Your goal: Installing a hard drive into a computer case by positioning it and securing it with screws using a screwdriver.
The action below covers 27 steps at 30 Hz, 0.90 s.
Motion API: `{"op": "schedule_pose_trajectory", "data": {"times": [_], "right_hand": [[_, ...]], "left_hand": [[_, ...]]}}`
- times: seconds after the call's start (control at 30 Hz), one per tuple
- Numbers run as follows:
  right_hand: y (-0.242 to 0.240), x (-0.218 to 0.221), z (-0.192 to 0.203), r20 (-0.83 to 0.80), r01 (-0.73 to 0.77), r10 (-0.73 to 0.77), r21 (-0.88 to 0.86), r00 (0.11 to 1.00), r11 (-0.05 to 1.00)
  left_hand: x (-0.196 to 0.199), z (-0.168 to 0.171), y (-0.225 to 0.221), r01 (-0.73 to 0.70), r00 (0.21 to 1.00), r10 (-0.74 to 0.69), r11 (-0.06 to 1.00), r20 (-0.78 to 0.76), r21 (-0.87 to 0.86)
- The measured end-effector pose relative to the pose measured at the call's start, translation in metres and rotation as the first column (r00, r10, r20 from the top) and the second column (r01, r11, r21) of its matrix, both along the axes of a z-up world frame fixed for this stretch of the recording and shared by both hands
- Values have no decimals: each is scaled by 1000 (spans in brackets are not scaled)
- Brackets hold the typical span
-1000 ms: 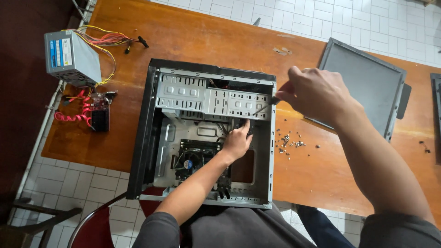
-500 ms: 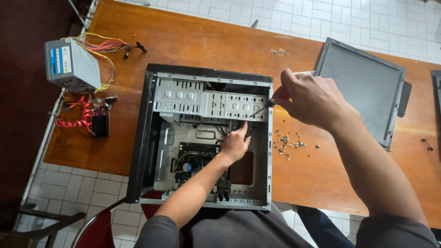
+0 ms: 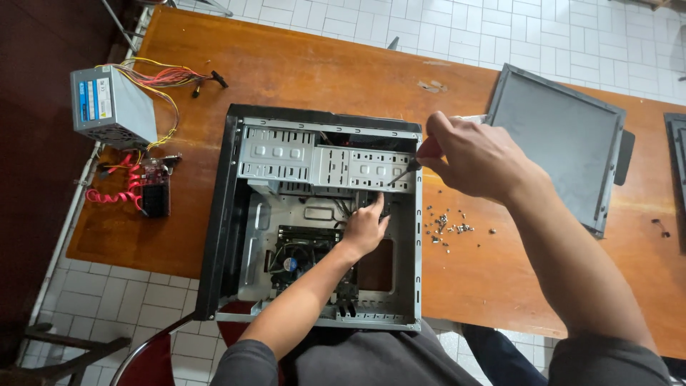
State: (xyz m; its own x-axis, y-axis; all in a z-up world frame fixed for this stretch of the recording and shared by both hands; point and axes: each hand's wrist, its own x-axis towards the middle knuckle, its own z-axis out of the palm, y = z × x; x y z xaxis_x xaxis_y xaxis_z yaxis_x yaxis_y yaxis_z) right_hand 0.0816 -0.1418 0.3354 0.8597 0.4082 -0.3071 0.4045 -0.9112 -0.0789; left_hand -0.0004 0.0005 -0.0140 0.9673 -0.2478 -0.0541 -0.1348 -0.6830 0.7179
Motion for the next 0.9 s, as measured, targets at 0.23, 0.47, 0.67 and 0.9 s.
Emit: {"op": "schedule_pose_trajectory", "data": {"times": [0.23,0.47,0.67,0.9], "right_hand": [[6,-3,3,-12,1,-2,-2,1000,1000],[9,-2,6,3,24,-23,-54,1000,998],[12,-2,4,51,1,2,-62,999,998],[9,-1,3,16,18,-17,-30,1000,999]], "left_hand": [[1,0,0,1,1000,-1,1000,-9,-8],[1,-4,1,5,1000,-5,1000,-4,6],[2,0,0,-6,1000,6,1000,7,0],[4,-7,-1,-6,1000,5,999,13,41]]}}
